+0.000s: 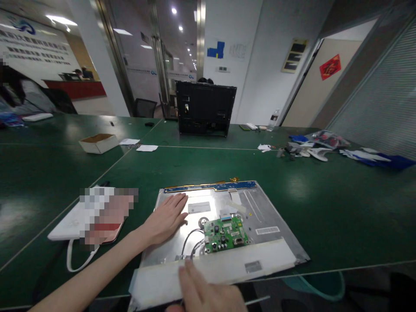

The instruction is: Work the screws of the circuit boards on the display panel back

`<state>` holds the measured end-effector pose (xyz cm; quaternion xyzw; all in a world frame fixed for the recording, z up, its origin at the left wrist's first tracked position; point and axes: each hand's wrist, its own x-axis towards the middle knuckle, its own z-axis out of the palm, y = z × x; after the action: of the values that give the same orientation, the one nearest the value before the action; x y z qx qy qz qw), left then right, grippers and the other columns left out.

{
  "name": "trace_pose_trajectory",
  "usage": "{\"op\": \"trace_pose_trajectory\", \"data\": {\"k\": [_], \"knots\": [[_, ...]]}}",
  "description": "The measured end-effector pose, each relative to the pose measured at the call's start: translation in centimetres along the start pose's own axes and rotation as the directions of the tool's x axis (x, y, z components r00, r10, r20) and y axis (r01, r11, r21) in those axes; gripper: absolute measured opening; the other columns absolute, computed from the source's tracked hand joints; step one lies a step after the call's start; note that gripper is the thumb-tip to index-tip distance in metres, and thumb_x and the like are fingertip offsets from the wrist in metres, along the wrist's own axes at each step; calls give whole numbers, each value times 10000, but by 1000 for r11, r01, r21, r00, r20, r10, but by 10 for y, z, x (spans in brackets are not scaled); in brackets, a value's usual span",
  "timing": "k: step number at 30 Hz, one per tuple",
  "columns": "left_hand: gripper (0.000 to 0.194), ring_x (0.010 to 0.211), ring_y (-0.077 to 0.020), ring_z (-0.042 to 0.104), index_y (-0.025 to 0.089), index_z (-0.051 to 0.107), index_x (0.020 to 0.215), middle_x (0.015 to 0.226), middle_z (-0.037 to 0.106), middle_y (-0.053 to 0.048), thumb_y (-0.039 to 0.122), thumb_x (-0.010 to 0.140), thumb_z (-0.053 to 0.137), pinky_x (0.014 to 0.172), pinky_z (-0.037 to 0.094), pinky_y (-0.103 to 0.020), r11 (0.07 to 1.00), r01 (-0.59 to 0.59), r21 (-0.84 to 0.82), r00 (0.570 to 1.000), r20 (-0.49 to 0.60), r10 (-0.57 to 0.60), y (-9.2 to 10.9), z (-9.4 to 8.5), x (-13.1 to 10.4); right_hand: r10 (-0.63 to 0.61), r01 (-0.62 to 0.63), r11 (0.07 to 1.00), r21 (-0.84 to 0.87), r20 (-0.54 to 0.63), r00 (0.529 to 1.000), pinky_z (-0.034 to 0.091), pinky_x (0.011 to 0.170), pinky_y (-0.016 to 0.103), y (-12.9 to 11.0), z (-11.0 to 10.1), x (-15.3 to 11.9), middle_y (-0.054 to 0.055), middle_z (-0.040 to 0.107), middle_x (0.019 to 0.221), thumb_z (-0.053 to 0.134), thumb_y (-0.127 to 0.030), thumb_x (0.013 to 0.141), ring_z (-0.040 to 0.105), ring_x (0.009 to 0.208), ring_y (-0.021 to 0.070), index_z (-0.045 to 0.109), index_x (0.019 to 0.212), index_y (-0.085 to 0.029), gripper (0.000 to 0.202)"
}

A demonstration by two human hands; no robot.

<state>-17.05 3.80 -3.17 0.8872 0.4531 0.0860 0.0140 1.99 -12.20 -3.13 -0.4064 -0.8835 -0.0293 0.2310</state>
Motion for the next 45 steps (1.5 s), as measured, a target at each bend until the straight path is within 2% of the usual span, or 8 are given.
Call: {"op": "trace_pose_trajectory", "data": {"k": [3,6,11,14,22,29,35,45], "knots": [[562,1399,-261,328,101,351,1469,1518,368,-126,435,1023,278,1159,253,-417,999,-38,5,999,21,38,-11,-1,-4,227,-227,968,-104,-11,974,498,442,248,56,-49,-12,110,719,1130,486,-334,926,706,582,177,628,1205,-175,351],[570,1401,-255,328,116,316,1490,1533,343,-117,449,1030,266,1157,262,-411,999,-37,5,999,20,37,-17,-3,-5,422,-412,888,-205,5,907,523,518,298,104,-76,-23,66,766,937,475,-324,936,715,630,218,667,1139,-214,300],[556,1396,-255,343,139,327,1491,1530,351,-111,447,1030,278,1145,285,-413,998,-51,23,998,25,51,-22,-7,-2,497,-483,868,-120,199,844,535,740,360,166,-82,-22,119,674,1174,592,-394,856,684,924,260,574,1294,-195,482],[538,1398,-259,343,131,348,1480,1527,355,-117,412,1025,296,1147,277,-421,998,-40,37,998,50,39,-24,-10,3,450,-463,886,-34,308,838,509,786,355,185,-76,-10,110,675,1092,612,-416,838,663,914,249,579,1297,-177,518],[439,1312,-299,452,98,498,1363,1429,485,-157,267,974,384,1100,318,-460,1000,17,22,999,46,-18,-10,-25,8,416,-439,899,-4,325,849,492,800,332,196,-66,-8,87,688,1037,442,-291,931,657,899,217,695,1091,-202,313],[266,954,-223,612,189,653,1057,1053,652,-78,288,978,419,854,473,-341,963,44,-267,998,49,-32,11,-55,-12,387,-399,916,-45,371,844,481,810,329,201,-68,-6,75,692,1048,432,-191,903,651,942,224,682,1022,-213,278],[200,943,-218,598,204,658,1069,1052,631,-69,206,901,549,836,460,-327,942,33,-335,999,45,-19,17,-46,-13,409,-389,912,-132,396,822,461,784,321,195,-66,3,111,676,1066,462,-158,876,653,927,238,650,1056,-187,263],[183,803,-201,619,155,671,825,862,675,-66,73,854,510,735,449,-295,952,18,-307,1000,16,-14,14,-30,31,430,-400,902,-163,419,800,451,782,293,201,-67,27,87,723,893,538,-210,833,669,870,220,694,928,-180,185]]}}
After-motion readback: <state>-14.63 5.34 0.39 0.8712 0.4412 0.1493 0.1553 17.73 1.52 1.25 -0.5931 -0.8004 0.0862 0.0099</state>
